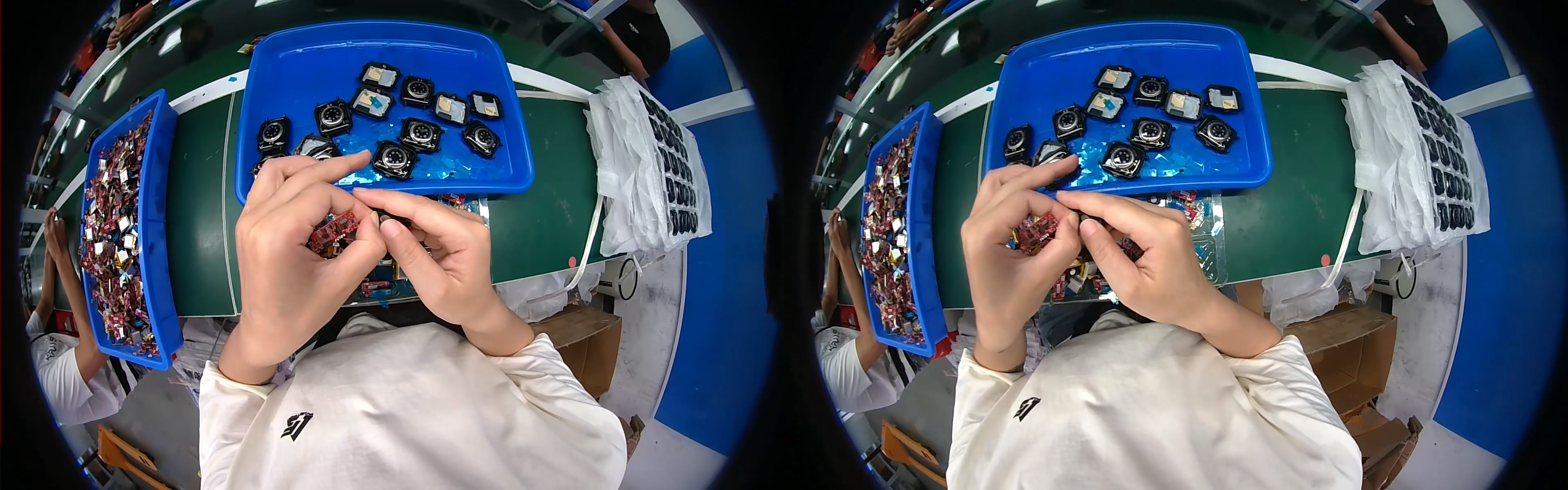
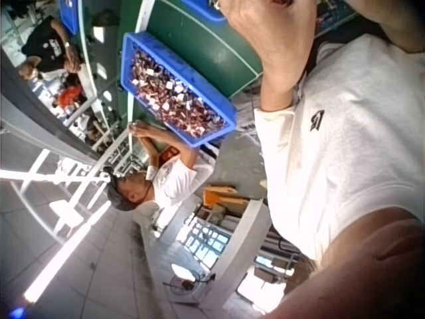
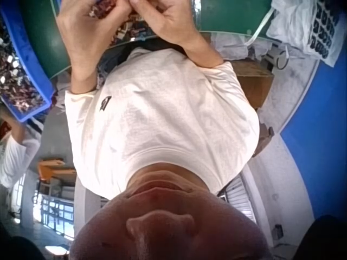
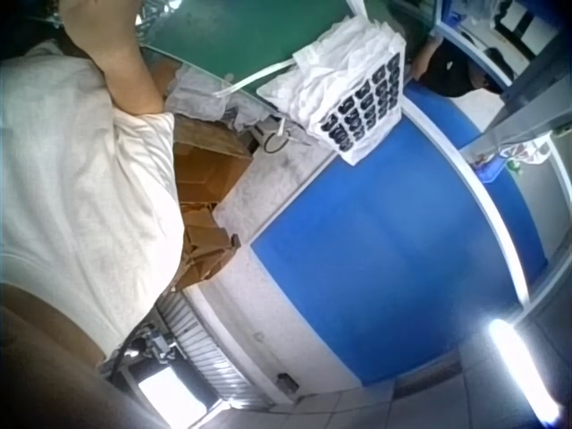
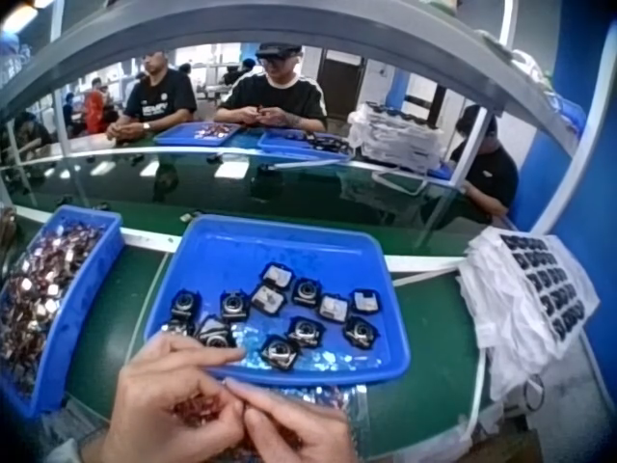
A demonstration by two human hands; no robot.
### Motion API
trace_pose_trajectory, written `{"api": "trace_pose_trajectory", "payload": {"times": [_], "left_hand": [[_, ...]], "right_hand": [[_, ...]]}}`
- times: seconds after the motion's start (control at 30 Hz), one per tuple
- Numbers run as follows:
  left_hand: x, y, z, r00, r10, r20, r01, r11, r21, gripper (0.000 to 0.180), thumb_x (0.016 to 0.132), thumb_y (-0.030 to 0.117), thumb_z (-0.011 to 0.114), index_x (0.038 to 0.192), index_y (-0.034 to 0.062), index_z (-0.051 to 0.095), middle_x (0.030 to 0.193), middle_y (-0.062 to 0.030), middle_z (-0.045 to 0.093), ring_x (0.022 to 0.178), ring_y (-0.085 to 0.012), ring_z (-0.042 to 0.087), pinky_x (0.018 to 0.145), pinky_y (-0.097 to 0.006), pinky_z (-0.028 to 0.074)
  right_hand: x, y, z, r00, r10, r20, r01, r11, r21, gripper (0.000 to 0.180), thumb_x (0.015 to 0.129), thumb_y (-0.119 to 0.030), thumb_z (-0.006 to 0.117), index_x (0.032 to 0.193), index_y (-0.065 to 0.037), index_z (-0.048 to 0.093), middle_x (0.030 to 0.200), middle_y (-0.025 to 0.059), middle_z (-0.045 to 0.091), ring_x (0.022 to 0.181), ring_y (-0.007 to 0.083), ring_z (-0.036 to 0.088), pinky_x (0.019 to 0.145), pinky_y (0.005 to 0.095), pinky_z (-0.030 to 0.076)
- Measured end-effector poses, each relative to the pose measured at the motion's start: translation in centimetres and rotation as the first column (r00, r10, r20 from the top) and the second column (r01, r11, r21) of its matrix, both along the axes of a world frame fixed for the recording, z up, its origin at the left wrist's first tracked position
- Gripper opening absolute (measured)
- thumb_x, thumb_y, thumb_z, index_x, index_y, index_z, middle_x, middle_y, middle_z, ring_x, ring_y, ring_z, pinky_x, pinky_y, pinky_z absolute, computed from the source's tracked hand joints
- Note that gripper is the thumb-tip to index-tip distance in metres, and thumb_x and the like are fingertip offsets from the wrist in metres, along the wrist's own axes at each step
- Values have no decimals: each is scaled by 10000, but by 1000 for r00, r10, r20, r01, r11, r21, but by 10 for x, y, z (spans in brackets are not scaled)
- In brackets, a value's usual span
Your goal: The person is assembling electronic circuit boards, specifically small camera modules, by hand on an industrial assembly line.
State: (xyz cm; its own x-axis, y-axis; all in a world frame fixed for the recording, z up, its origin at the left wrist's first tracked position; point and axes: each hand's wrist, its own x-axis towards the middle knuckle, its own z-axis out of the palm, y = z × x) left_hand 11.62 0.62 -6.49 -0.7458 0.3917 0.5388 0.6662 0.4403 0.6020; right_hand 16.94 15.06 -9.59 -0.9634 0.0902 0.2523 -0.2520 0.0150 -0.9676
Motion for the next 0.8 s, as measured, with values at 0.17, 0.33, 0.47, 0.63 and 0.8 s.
{"api": "trace_pose_trajectory", "payload": {"times": [0.17,0.33,0.47,0.63,0.8], "left_hand": [[3,4,-2,1000,-13,10,13,999,33,104,631,10,724,699,24,647,984,-114,703,868,-265,592,744,-342,483],[8,-1,1,993,-68,101,59,994,88,98,678,-10,720,766,-6,677,1028,-137,696,894,-221,598,817,-326,457],[9,-7,1,990,-21,139,6,994,107,81,702,-11,720,769,-9,676,926,-124,698,818,-185,601,743,-286,445],[15,-9,-2,903,-115,413,9,969,249,110,678,18,763,761,24,692,762,-62,663,698,-155,578,660,-272,414],[15,-10,-11,914,-168,370,58,955,290,86,701,20,752,759,19,689,733,-51,655,622,-121,529,598,-252,388]], "right_hand": [[-3,2,-6,991,-61,-117,58,998,-23,210,881,-6,553,1051,46,666,942,157,700,776,160,686,646,241,536],[-2,6,-2,994,-84,-68,81,995,-56,210,869,31,559,1045,40,674,882,99,693,714,77,632,611,194,510],[1,11,1,997,-72,34,76,989,-126,214,881,13,585,1081,35,657,829,40,660,681,31,579,587,169,491],[1,8,2,995,-78,66,90,974,-206,234,869,33,597,1099,68,623,876,69,664,713,45,594,619,171,500],[1,14,-7,999,-10,30,18,962,-273,205,859,47,604,1059,94,609,952,123,670,777,79,627,665,188,515]]}}
